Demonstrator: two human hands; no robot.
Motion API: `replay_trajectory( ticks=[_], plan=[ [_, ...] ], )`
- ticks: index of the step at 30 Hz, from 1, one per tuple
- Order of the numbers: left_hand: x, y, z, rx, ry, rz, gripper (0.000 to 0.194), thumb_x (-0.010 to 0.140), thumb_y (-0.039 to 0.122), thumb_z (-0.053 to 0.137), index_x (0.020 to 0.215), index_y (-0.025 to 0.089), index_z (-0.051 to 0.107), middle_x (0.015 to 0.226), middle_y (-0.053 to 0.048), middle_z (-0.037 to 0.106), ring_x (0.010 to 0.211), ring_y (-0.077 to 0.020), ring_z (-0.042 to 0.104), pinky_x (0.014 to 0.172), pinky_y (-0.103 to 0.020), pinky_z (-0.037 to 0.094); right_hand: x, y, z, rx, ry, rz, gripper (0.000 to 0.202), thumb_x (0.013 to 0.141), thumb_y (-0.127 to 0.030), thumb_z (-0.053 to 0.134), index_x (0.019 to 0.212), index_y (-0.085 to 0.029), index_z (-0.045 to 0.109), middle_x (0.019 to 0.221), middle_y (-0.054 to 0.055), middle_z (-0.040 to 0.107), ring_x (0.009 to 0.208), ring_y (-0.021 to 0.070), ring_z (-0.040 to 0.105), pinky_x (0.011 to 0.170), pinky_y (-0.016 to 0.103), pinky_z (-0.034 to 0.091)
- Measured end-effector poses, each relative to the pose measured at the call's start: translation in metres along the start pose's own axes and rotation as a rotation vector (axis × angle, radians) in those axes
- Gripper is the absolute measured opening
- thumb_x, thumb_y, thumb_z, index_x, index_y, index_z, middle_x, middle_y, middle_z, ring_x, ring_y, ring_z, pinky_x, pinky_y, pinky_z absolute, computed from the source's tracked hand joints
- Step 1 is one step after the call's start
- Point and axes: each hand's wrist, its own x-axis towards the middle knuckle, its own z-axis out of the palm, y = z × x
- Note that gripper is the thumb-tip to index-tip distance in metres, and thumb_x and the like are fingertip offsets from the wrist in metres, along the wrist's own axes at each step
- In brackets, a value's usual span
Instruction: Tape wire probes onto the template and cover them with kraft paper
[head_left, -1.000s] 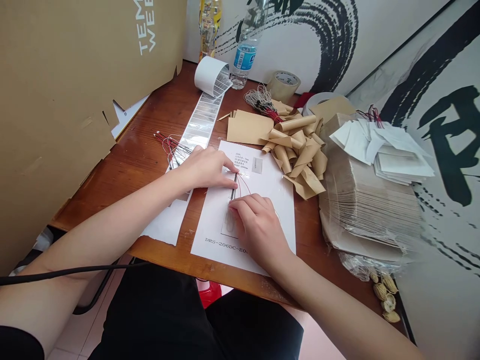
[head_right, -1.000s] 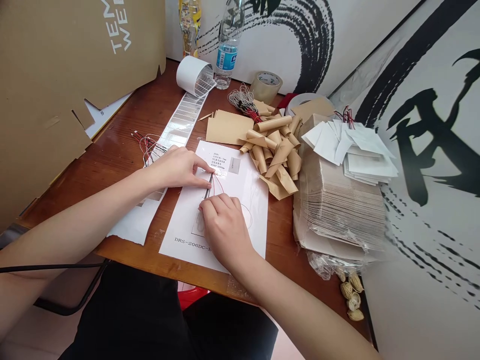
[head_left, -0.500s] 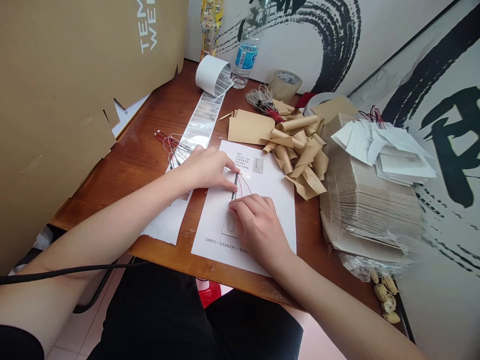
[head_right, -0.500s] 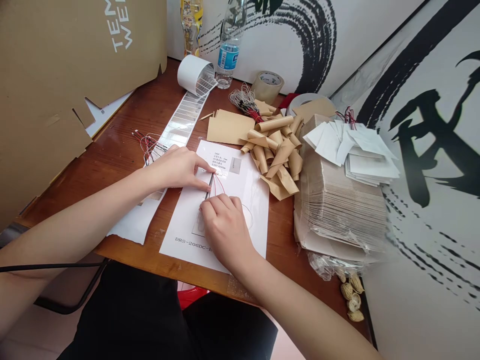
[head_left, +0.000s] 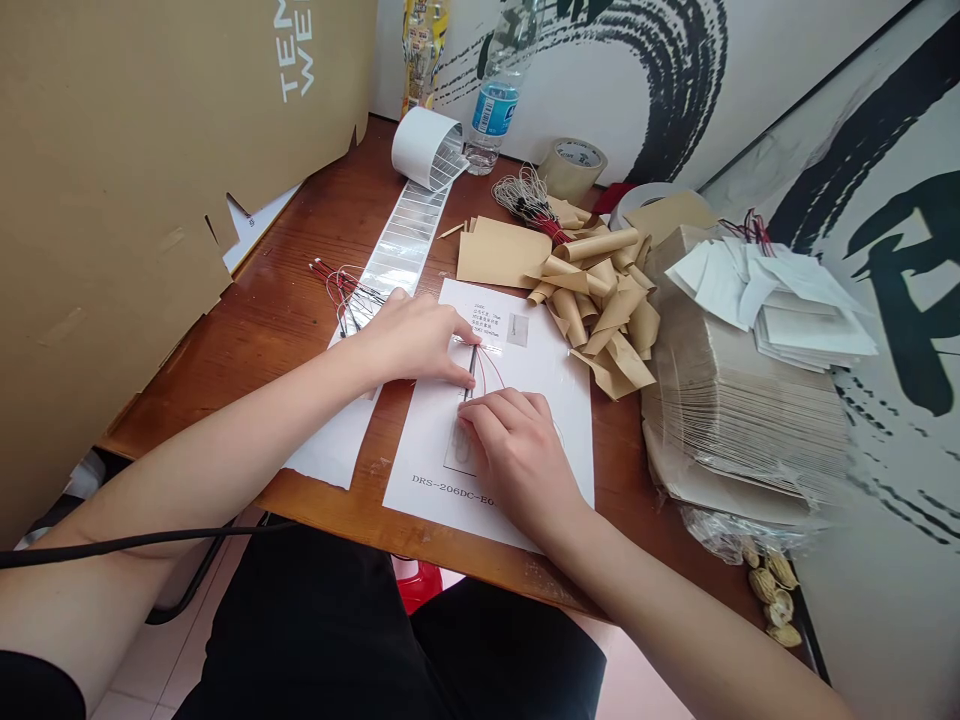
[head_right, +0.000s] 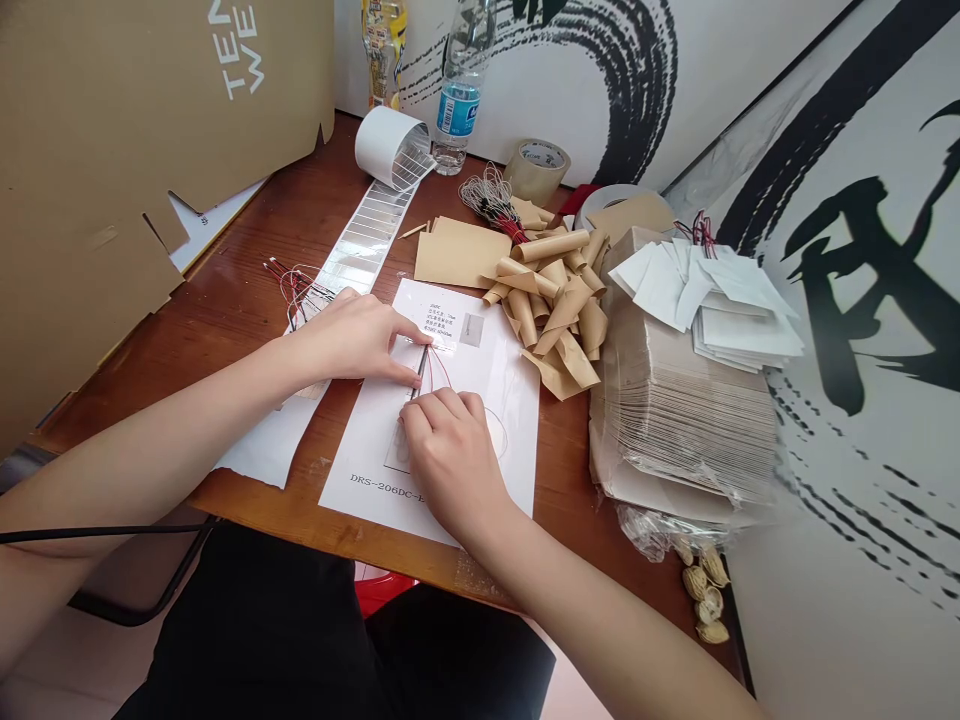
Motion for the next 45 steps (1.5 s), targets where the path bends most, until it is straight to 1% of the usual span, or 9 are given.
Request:
replay_trajectory(
  ticks=[5, 15, 18, 22, 24, 28, 33, 39, 45],
  plan=[
    [-0.004, 0.005, -0.003, 0.052, -0.018, 0.016, 0.067, 0.077, 0.068, 0.071, 0.133, 0.032, 0.073, 0.099, -0.008, 0.08, 0.107, -0.0317, 0.065, 0.099, -0.046, 0.034, -0.002, -0.002, -0.001, -0.021, -0.044, -0.005, 0.022, 0.096, -0.003, 0.057, 0.085, -0.019, 0.065, 0.091, 0.007, 0.076, 0.085, 0.0209, 0.059, 0.077, 0.035, 0.034],
    [-0.006, 0.006, -0.002, 0.066, -0.033, 0.02, 0.072, 0.076, 0.069, 0.071, 0.137, 0.031, 0.07, 0.098, -0.008, 0.08, 0.108, -0.033, 0.066, 0.098, -0.045, 0.033, -0.003, -0.002, -0.004, -0.038, -0.042, -0.024, 0.021, 0.098, -0.004, 0.057, 0.086, -0.018, 0.068, 0.094, 0.006, 0.079, 0.086, 0.0213, 0.061, 0.078, 0.035, 0.034],
    [-0.005, 0.005, 0.0, 0.063, -0.025, 0.023, 0.071, 0.075, 0.069, 0.071, 0.136, 0.031, 0.071, 0.099, -0.008, 0.08, 0.109, -0.0334, 0.066, 0.098, -0.046, 0.033, -0.002, 0.0, -0.007, 0.004, -0.052, -0.017, 0.018, 0.099, -0.006, 0.057, 0.09, -0.017, 0.069, 0.094, 0.006, 0.079, 0.087, 0.021, 0.061, 0.078, 0.036, 0.034],
    [-0.004, 0.004, 0.0, 0.056, -0.031, 0.023, 0.07, 0.075, 0.067, 0.072, 0.136, 0.032, 0.07, 0.098, -0.007, 0.08, 0.109, -0.0328, 0.066, 0.098, -0.046, 0.033, 0.0, 0.005, -0.013, 0.114, -0.12, 0.022, 0.014, 0.1, -0.012, 0.057, 0.094, -0.018, 0.069, 0.09, 0.005, 0.078, 0.09, 0.0215, 0.061, 0.08, 0.037, 0.033],
    [-0.004, 0.004, 0.0, 0.05, -0.039, 0.022, 0.07, 0.076, 0.067, 0.072, 0.137, 0.032, 0.07, 0.098, -0.007, 0.08, 0.109, -0.0325, 0.065, 0.098, -0.046, 0.033, 0.001, 0.008, -0.015, 0.133, -0.142, 0.026, 0.017, 0.096, -0.008, 0.055, 0.097, -0.018, 0.068, 0.088, 0.005, 0.077, 0.09, 0.0224, 0.061, 0.081, 0.038, 0.033],
    [-0.005, 0.005, -0.001, 0.049, -0.037, 0.01, 0.072, 0.075, 0.068, 0.072, 0.137, 0.032, 0.07, 0.099, -0.008, 0.08, 0.109, -0.0334, 0.065, 0.098, -0.046, 0.033, 0.001, 0.014, -0.016, 0.148, -0.17, 0.009, 0.035, 0.087, 0.004, 0.051, 0.103, -0.02, 0.07, 0.09, 0.004, 0.078, 0.093, 0.0226, 0.061, 0.085, 0.039, 0.033],
    [-0.005, 0.005, -0.001, 0.045, -0.029, 0.006, 0.075, 0.073, 0.073, 0.072, 0.136, 0.033, 0.071, 0.098, -0.008, 0.079, 0.11, -0.0336, 0.064, 0.099, -0.045, 0.034, 0.0, 0.019, -0.017, 0.171, -0.195, -0.014, 0.035, 0.09, 0.002, 0.056, 0.102, -0.024, 0.074, 0.108, 0.002, 0.08, 0.1, 0.0224, 0.062, 0.09, 0.042, 0.034],
    [-0.005, 0.006, -0.002, 0.041, -0.039, -0.002, 0.073, 0.074, 0.07, 0.072, 0.136, 0.032, 0.071, 0.099, -0.009, 0.079, 0.11, -0.0335, 0.064, 0.097, -0.044, 0.034, 0.0, 0.02, -0.018, 0.198, -0.184, -0.015, 0.035, 0.088, 0.003, 0.059, 0.103, -0.024, 0.077, 0.111, 0.0, 0.081, 0.1, 0.0221, 0.062, 0.093, 0.044, 0.034],
    [-0.005, 0.006, -0.003, 0.042, -0.041, -0.004, 0.073, 0.074, 0.069, 0.072, 0.137, 0.032, 0.071, 0.099, -0.009, 0.079, 0.112, -0.0337, 0.064, 0.097, -0.044, 0.034, 0.0, 0.021, -0.022, 0.176, -0.227, -0.032, 0.039, 0.087, 0.003, 0.058, 0.102, -0.027, 0.077, 0.113, 0.0, 0.08, 0.103, 0.0228, 0.062, 0.094, 0.045, 0.033]
  ],
)
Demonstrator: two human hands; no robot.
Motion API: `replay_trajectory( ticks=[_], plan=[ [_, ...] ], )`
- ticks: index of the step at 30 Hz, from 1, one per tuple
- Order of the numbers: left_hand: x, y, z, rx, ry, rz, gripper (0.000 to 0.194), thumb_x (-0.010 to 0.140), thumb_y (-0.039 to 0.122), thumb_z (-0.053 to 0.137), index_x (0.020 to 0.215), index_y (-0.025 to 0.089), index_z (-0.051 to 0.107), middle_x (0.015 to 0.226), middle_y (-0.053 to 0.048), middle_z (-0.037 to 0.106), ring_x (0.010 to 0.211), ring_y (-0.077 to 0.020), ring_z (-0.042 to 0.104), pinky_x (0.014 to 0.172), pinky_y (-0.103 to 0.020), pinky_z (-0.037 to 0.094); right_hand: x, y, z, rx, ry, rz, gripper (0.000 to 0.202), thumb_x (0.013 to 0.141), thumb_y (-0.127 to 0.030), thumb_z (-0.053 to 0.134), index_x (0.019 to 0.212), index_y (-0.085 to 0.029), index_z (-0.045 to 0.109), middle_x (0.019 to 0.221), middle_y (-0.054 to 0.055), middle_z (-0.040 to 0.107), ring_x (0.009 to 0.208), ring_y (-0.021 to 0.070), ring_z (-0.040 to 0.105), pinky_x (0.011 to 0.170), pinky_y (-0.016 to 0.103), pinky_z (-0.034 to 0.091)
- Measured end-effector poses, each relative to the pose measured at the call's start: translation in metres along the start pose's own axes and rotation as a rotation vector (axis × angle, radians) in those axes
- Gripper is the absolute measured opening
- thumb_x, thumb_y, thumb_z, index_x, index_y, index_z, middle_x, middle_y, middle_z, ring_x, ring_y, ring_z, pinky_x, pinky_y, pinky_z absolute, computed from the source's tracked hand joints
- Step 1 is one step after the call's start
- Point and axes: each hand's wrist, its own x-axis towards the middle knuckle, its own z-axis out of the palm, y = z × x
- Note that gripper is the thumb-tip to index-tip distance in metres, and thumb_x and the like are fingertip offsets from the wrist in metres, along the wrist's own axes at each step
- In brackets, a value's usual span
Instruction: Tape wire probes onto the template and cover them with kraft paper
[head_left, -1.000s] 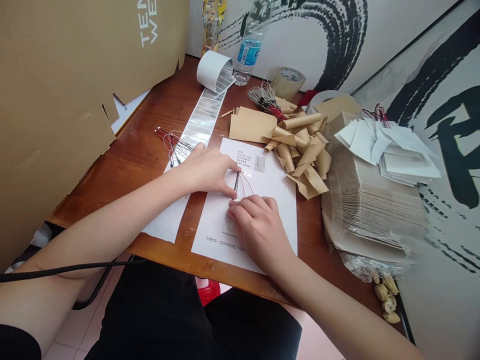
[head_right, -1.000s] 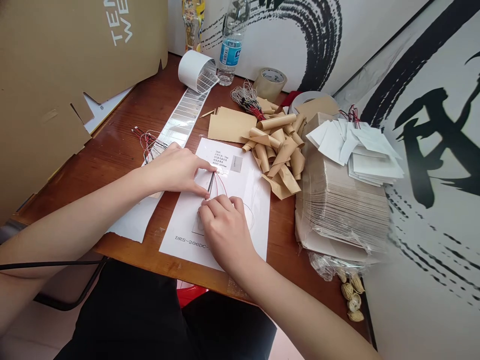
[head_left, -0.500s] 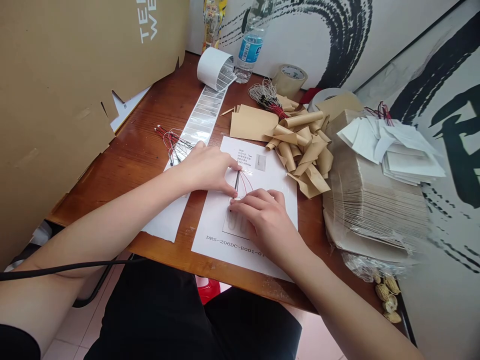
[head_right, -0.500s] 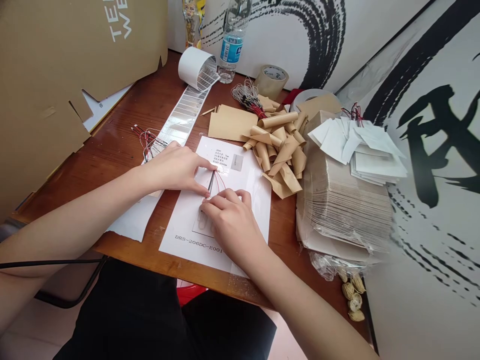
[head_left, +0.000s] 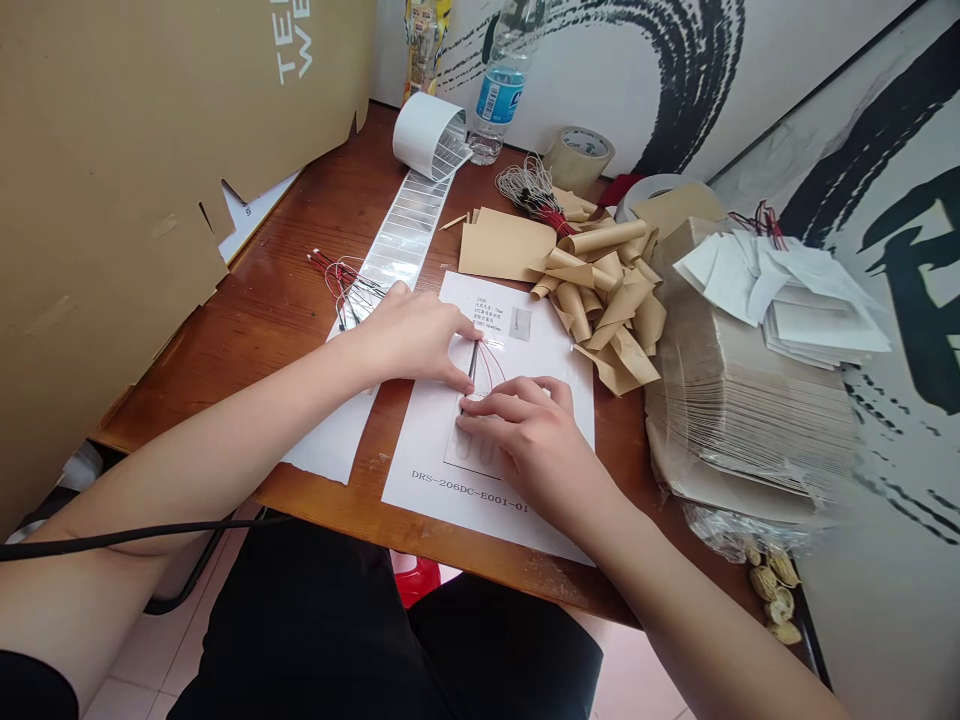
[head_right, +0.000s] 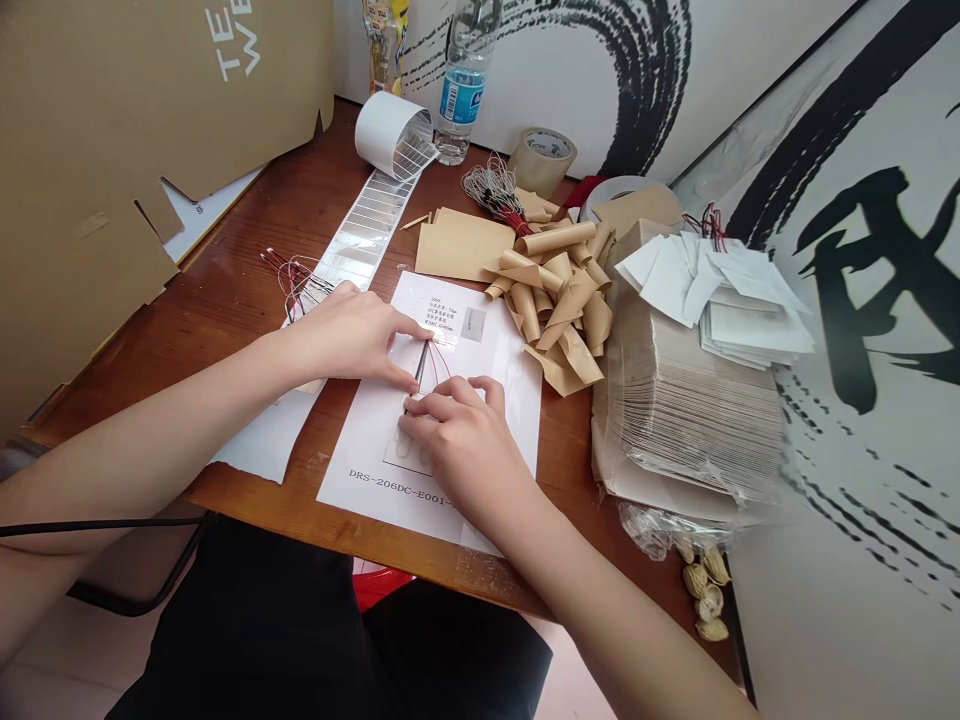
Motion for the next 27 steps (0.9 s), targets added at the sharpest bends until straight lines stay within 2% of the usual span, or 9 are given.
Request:
replay_trajectory(
  ticks=[11, 17, 27],
  plan=[
    [0.0004, 0.0003, 0.0011, 0.018, 0.003, 0.009, 0.071, 0.075, 0.069, 0.072, 0.136, 0.033, 0.071, 0.099, -0.008, 0.079, 0.111, -0.0334, 0.064, 0.095, -0.043, 0.034, -0.0017, -0.0032, -0.0025, -0.116, 0.016, -0.072, 0.031, 0.093, -0.003, 0.057, 0.097, -0.026, 0.077, 0.115, -0.001, 0.08, 0.107, 0.0258, 0.06, 0.104, 0.052, 0.022],
    [0.0003, -0.0005, -0.0002, 0.018, -0.007, 0.011, 0.071, 0.075, 0.069, 0.072, 0.137, 0.033, 0.07, 0.098, -0.007, 0.08, 0.11, -0.0326, 0.065, 0.096, -0.043, 0.034, -0.001, 0.0002, -0.0044, -0.086, -0.01, -0.059, 0.031, 0.094, -0.003, 0.058, 0.101, -0.026, 0.078, 0.117, 0.0, 0.079, 0.111, 0.0262, 0.058, 0.103, 0.051, 0.024],
    [-0.0002, 0.0008, -0.0008, 0.012, -0.008, 0.009, 0.071, 0.077, 0.067, 0.071, 0.138, 0.031, 0.069, 0.101, -0.008, 0.079, 0.11, -0.0328, 0.065, 0.098, -0.044, 0.034, 0.0019, -0.0042, -0.002, -0.142, 0.034, -0.09, 0.034, 0.096, -0.001, 0.051, 0.094, -0.022, 0.078, 0.116, 0.006, 0.074, 0.109, 0.0274, 0.052, 0.095, 0.046, 0.03]
  ],
)
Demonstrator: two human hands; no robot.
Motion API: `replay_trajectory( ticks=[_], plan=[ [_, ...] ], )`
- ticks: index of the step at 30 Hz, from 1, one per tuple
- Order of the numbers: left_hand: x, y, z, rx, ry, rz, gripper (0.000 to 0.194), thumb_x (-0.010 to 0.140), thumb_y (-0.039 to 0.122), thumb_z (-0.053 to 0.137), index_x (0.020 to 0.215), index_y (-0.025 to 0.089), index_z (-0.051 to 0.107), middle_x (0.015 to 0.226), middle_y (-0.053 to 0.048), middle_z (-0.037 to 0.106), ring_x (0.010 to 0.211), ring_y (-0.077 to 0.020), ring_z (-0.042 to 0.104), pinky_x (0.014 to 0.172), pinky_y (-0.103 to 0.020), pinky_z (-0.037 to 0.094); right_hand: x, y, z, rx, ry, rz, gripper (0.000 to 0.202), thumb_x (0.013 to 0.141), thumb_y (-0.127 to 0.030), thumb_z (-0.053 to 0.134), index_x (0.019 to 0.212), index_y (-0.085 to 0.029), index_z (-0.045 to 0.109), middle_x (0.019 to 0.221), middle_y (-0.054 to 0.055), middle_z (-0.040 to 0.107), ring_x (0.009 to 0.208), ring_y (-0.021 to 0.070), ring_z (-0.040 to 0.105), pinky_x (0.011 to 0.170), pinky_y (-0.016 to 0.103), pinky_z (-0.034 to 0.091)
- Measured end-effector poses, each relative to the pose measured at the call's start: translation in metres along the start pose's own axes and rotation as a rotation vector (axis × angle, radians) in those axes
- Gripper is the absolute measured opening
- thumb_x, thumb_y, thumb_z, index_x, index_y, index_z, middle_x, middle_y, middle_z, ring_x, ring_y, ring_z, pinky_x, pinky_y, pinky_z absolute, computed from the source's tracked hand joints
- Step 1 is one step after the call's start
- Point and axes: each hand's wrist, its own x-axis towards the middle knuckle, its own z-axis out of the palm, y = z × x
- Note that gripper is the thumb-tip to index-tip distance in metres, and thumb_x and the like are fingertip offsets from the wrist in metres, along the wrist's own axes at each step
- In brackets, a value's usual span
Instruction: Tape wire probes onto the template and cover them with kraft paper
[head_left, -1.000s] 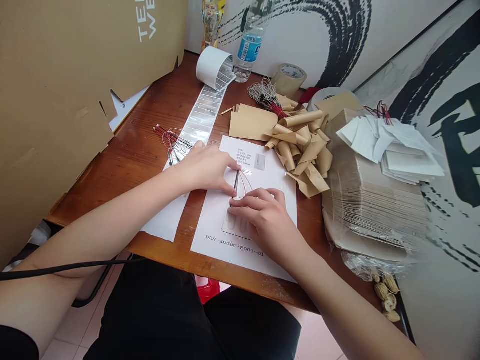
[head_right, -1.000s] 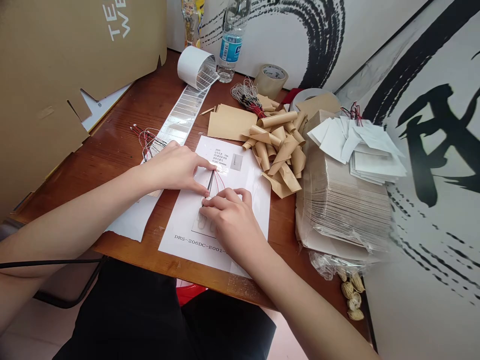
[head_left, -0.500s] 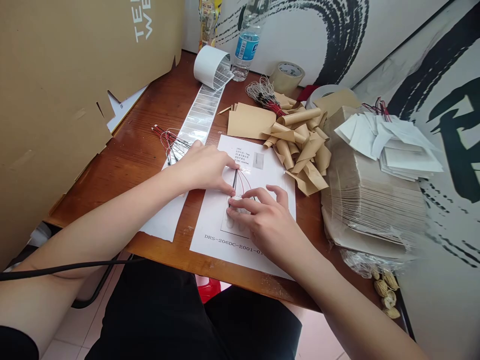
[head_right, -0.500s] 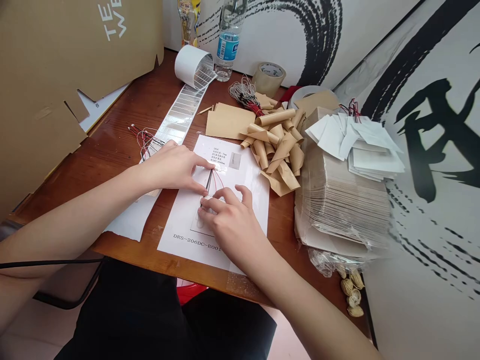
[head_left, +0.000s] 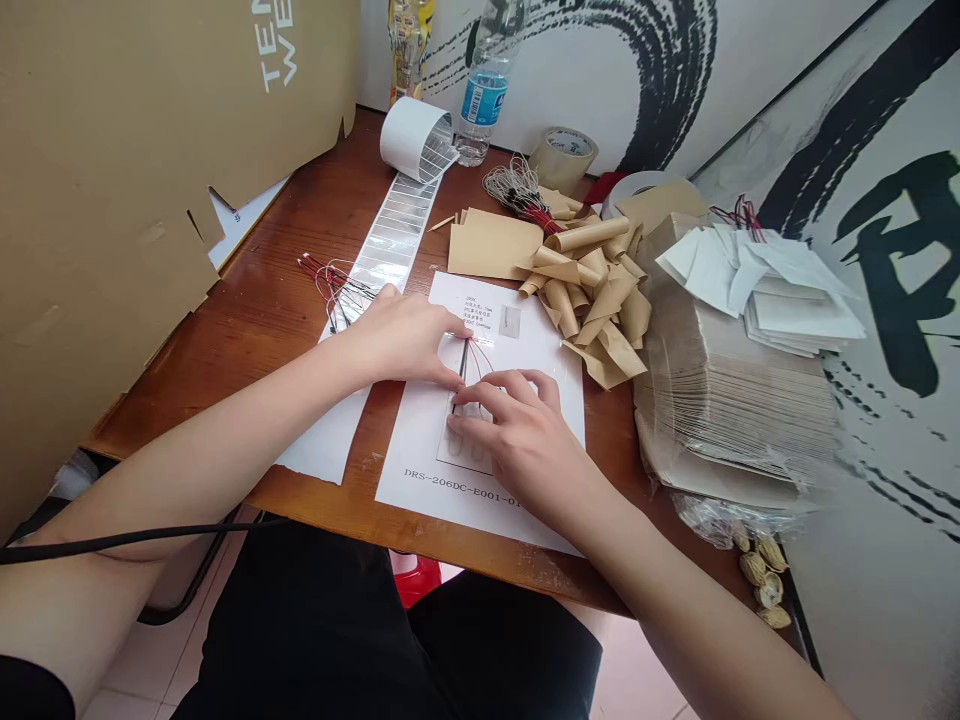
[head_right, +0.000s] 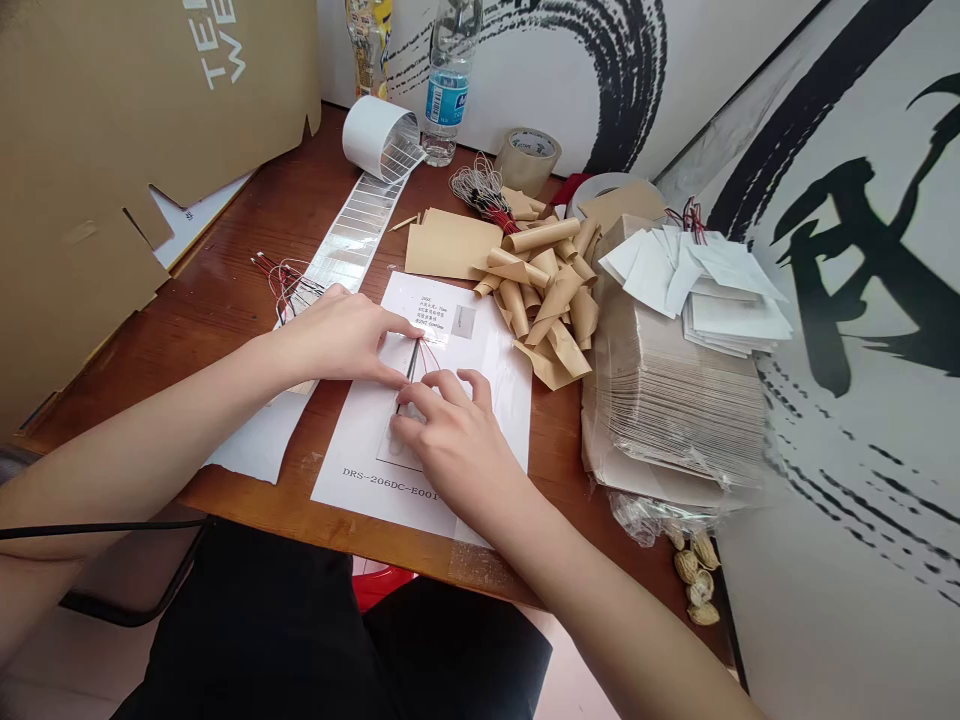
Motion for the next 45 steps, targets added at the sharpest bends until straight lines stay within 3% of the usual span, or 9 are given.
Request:
replay_trajectory(
  ticks=[6, 10, 16, 23, 31, 38, 42, 45],
  plan=[
    [0.0, 0.0, 0.001, -0.034, 0.006, -0.014, 0.073, 0.075, 0.07, 0.07, 0.137, 0.032, 0.07, 0.106, -0.008, 0.078, 0.11, -0.0332, 0.065, 0.099, -0.046, 0.036, 0.001, 0.001, -0.001, 0.014, 0.026, 0.022, 0.034, 0.096, -0.004, 0.052, 0.092, -0.023, 0.08, 0.115, 0.01, 0.069, 0.104, 0.0273, 0.05, 0.09, 0.045, 0.033],
    [-0.001, 0.0, 0.001, -0.032, 0.009, -0.007, 0.072, 0.076, 0.067, 0.071, 0.138, 0.032, 0.069, 0.105, -0.008, 0.078, 0.11, -0.0335, 0.065, 0.099, -0.047, 0.037, 0.001, 0.003, -0.002, 0.05, -0.006, 0.045, 0.035, 0.095, -0.003, 0.052, 0.09, -0.023, 0.08, 0.104, 0.011, 0.064, 0.096, 0.0261, 0.048, 0.086, 0.043, 0.035],
    [-0.004, -0.001, 0.001, -0.024, 0.047, 0.016, 0.052, 0.095, 0.055, 0.052, 0.135, 0.03, 0.072, 0.098, -0.008, 0.079, 0.104, -0.0307, 0.068, 0.098, -0.047, 0.037, 0.001, 0.006, -0.004, 0.153, -0.08, 0.108, 0.043, 0.085, 0.004, 0.05, 0.096, -0.025, 0.08, 0.092, 0.008, 0.057, 0.089, 0.0243, 0.048, 0.081, 0.041, 0.035],
    [-0.003, -0.001, 0.002, 0.015, 0.032, 0.024, 0.067, 0.083, 0.064, 0.068, 0.14, 0.029, 0.068, 0.104, -0.009, 0.079, 0.109, -0.0331, 0.067, 0.098, -0.046, 0.037, 0.001, 0.01, 0.001, 0.278, -0.059, 0.138, 0.048, 0.083, 0.003, 0.05, 0.1, -0.027, 0.083, 0.091, 0.008, 0.057, 0.089, 0.024, 0.052, 0.078, 0.039, 0.038],
    [-0.004, -0.001, 0.003, 0.007, 0.043, 0.016, 0.065, 0.083, 0.064, 0.067, 0.14, 0.031, 0.068, 0.101, -0.008, 0.079, 0.108, -0.0329, 0.067, 0.1, -0.048, 0.037, 0.002, 0.015, 0.002, 0.332, -0.029, 0.109, 0.047, 0.086, 0.003, 0.047, 0.101, -0.025, 0.082, 0.09, 0.008, 0.061, 0.089, 0.023, 0.053, 0.079, 0.039, 0.039],
    [-0.004, 0.0, 0.004, -0.001, 0.055, 0.014, 0.063, 0.083, 0.06, 0.066, 0.138, 0.03, 0.069, 0.101, -0.008, 0.079, 0.108, -0.0335, 0.068, 0.1, -0.048, 0.038, 0.002, 0.016, 0.003, 0.384, 0.102, 0.076, 0.043, 0.088, 0.001, 0.048, 0.107, -0.023, 0.078, 0.097, 0.008, 0.068, 0.09, 0.0234, 0.058, 0.079, 0.04, 0.045],
    [-0.004, -0.001, 0.004, -0.018, 0.054, 0.012, 0.06, 0.086, 0.062, 0.065, 0.137, 0.031, 0.07, 0.1, -0.007, 0.079, 0.107, -0.0321, 0.068, 0.099, -0.047, 0.038, 0.002, 0.02, 0.003, 0.327, 0.251, 0.236, 0.036, 0.092, -0.004, 0.05, 0.106, -0.024, 0.077, 0.096, 0.007, 0.069, 0.089, 0.0222, 0.063, 0.076, 0.038, 0.05],
    [-0.003, -0.001, 0.007, -0.025, 0.09, 0.016, 0.052, 0.094, 0.059, 0.057, 0.134, 0.031, 0.072, 0.097, -0.007, 0.08, 0.104, -0.0303, 0.068, 0.098, -0.046, 0.038, 0.002, 0.026, 0.004, 0.269, 0.263, 0.313, 0.033, 0.092, -0.006, 0.052, 0.102, -0.024, 0.077, 0.095, 0.007, 0.069, 0.086, 0.0218, 0.065, 0.074, 0.037, 0.051]
  ],
)
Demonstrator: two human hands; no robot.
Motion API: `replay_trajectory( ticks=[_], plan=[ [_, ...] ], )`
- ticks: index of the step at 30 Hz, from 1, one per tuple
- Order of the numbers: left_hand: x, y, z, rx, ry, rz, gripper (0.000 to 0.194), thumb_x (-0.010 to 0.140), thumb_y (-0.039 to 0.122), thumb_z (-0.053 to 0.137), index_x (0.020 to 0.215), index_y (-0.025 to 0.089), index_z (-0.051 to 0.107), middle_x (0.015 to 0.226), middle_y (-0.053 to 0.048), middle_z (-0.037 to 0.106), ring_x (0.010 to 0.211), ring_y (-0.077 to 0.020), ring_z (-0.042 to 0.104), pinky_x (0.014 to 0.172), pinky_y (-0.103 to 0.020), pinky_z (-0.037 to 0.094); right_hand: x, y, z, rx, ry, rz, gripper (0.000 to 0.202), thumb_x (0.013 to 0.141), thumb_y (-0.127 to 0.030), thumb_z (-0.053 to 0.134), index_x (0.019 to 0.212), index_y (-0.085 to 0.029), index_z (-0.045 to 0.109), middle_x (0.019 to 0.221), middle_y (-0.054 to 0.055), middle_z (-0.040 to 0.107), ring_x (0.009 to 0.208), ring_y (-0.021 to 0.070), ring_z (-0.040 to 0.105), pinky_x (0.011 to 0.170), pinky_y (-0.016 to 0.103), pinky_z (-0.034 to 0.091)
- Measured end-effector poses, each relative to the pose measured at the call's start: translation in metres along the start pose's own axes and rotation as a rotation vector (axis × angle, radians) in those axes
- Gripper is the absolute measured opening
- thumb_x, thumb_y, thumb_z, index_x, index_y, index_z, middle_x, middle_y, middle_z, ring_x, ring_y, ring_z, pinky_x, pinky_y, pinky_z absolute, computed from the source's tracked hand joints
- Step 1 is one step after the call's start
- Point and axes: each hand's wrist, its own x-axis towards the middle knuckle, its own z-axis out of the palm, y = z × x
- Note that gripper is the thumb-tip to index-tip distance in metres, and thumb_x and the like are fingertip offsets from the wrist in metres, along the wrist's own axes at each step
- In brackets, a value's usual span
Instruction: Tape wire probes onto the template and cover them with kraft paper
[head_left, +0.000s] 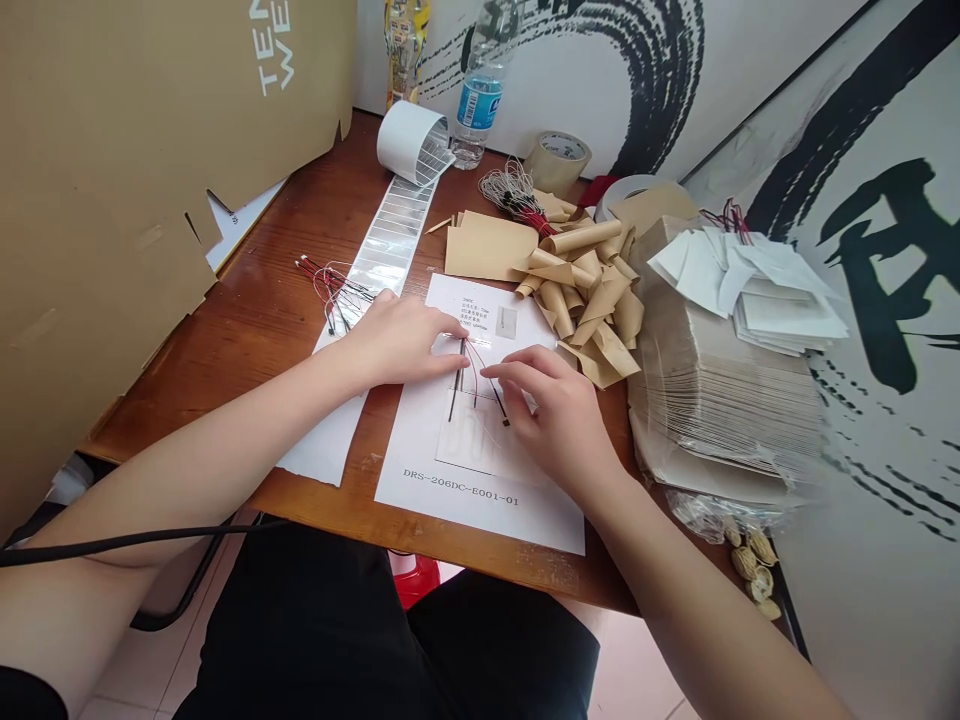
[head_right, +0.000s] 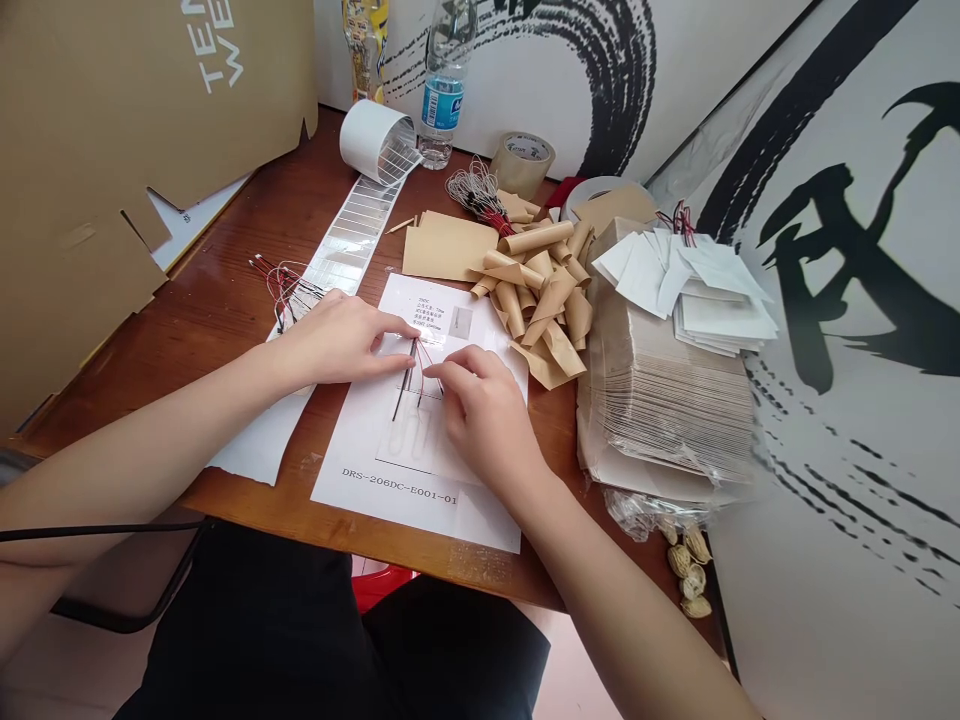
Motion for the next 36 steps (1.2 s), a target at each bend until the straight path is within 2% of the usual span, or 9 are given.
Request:
replay_trajectory(
  ticks=[8, 16, 19, 22, 25, 27, 29, 32, 36],
  plan=[
    [0.006, -0.001, 0.007, -0.008, 0.057, -0.039, 0.044, 0.093, 0.055, 0.062, 0.125, 0.029, 0.077, 0.089, -0.005, 0.08, 0.105, -0.0297, 0.067, 0.099, -0.046, 0.038, 0.001, 0.007, 0.006, 0.022, -0.164, 0.005, 0.034, 0.094, -0.011, 0.053, 0.104, -0.027, 0.081, 0.104, 0.01, 0.069, 0.092, 0.024, 0.062, 0.082, 0.043, 0.052],
    [0.006, 0.0, 0.005, -0.036, 0.045, -0.049, 0.044, 0.092, 0.055, 0.063, 0.126, 0.03, 0.077, 0.09, -0.006, 0.079, 0.105, -0.0299, 0.066, 0.101, -0.045, 0.037, 0.004, 0.004, 0.007, -0.013, -0.188, -0.028, 0.028, 0.095, -0.015, 0.053, 0.093, -0.025, 0.078, 0.109, 0.01, 0.063, 0.091, 0.0237, 0.057, 0.08, 0.04, 0.049],
    [0.006, 0.0, 0.005, -0.032, 0.045, -0.046, 0.044, 0.093, 0.054, 0.062, 0.126, 0.029, 0.077, 0.091, -0.006, 0.079, 0.106, -0.03, 0.066, 0.102, -0.046, 0.037, 0.005, -0.001, 0.005, -0.008, -0.183, -0.024, 0.027, 0.095, -0.014, 0.048, 0.093, -0.022, 0.073, 0.104, 0.01, 0.061, 0.091, 0.0242, 0.057, 0.078, 0.038, 0.048],
    [0.006, 0.0, 0.005, -0.037, 0.054, -0.043, 0.044, 0.092, 0.053, 0.063, 0.125, 0.028, 0.077, 0.091, -0.006, 0.079, 0.105, -0.0296, 0.067, 0.102, -0.047, 0.038, 0.005, -0.008, -0.001, 0.03, -0.112, 0.057, 0.022, 0.094, -0.013, 0.046, 0.092, -0.021, 0.066, 0.093, 0.008, 0.061, 0.082, 0.0213, 0.059, 0.073, 0.034, 0.047],
    [0.006, 0.0, 0.005, -0.052, 0.049, -0.052, 0.044, 0.092, 0.054, 0.063, 0.124, 0.029, 0.078, 0.089, -0.005, 0.079, 0.103, -0.029, 0.067, 0.102, -0.047, 0.038, 0.004, -0.017, -0.01, 0.057, -0.085, 0.177, 0.009, 0.094, -0.026, 0.056, 0.087, -0.022, 0.058, 0.079, 0.003, 0.06, 0.068, 0.0176, 0.056, 0.065, 0.031, 0.042],
    [0.006, 0.0, 0.004, -0.057, 0.042, -0.056, 0.044, 0.091, 0.055, 0.064, 0.124, 0.029, 0.078, 0.089, -0.005, 0.079, 0.102, -0.029, 0.067, 0.102, -0.046, 0.038, 0.003, -0.022, -0.014, 0.03, -0.138, 0.239, 0.022, 0.092, -0.04, 0.064, 0.083, -0.022, 0.056, 0.074, 0.001, 0.06, 0.063, 0.0166, 0.053, 0.062, 0.031, 0.04],
    [0.006, 0.0, 0.004, -0.053, 0.039, -0.058, 0.044, 0.091, 0.054, 0.064, 0.124, 0.029, 0.078, 0.09, -0.006, 0.079, 0.102, -0.0292, 0.067, 0.102, -0.046, 0.038, 0.001, -0.027, -0.014, -0.004, -0.213, 0.268, 0.029, 0.089, -0.047, 0.068, 0.08, -0.022, 0.055, 0.075, 0.002, 0.061, 0.064, 0.0173, 0.054, 0.061, 0.03, 0.038],
    [0.006, 0.0, 0.004, -0.042, 0.041, -0.058, 0.044, 0.092, 0.054, 0.063, 0.125, 0.029, 0.077, 0.089, -0.006, 0.079, 0.103, -0.0289, 0.067, 0.102, -0.046, 0.038, -0.001, -0.03, -0.009, -0.047, -0.282, 0.242, 0.023, 0.089, -0.039, 0.067, 0.079, -0.022, 0.055, 0.079, 0.003, 0.064, 0.067, 0.0176, 0.055, 0.061, 0.03, 0.036],
    [0.006, 0.0, 0.003, -0.045, 0.036, -0.06, 0.045, 0.092, 0.055, 0.062, 0.125, 0.029, 0.077, 0.088, -0.005, 0.079, 0.103, -0.0285, 0.066, 0.102, -0.045, 0.038, -0.002, -0.03, -0.003, -0.098, -0.28, 0.19, 0.014, 0.091, -0.025, 0.058, 0.077, -0.021, 0.056, 0.077, 0.003, 0.062, 0.064, 0.0166, 0.053, 0.06, 0.03, 0.036]
  ],
)
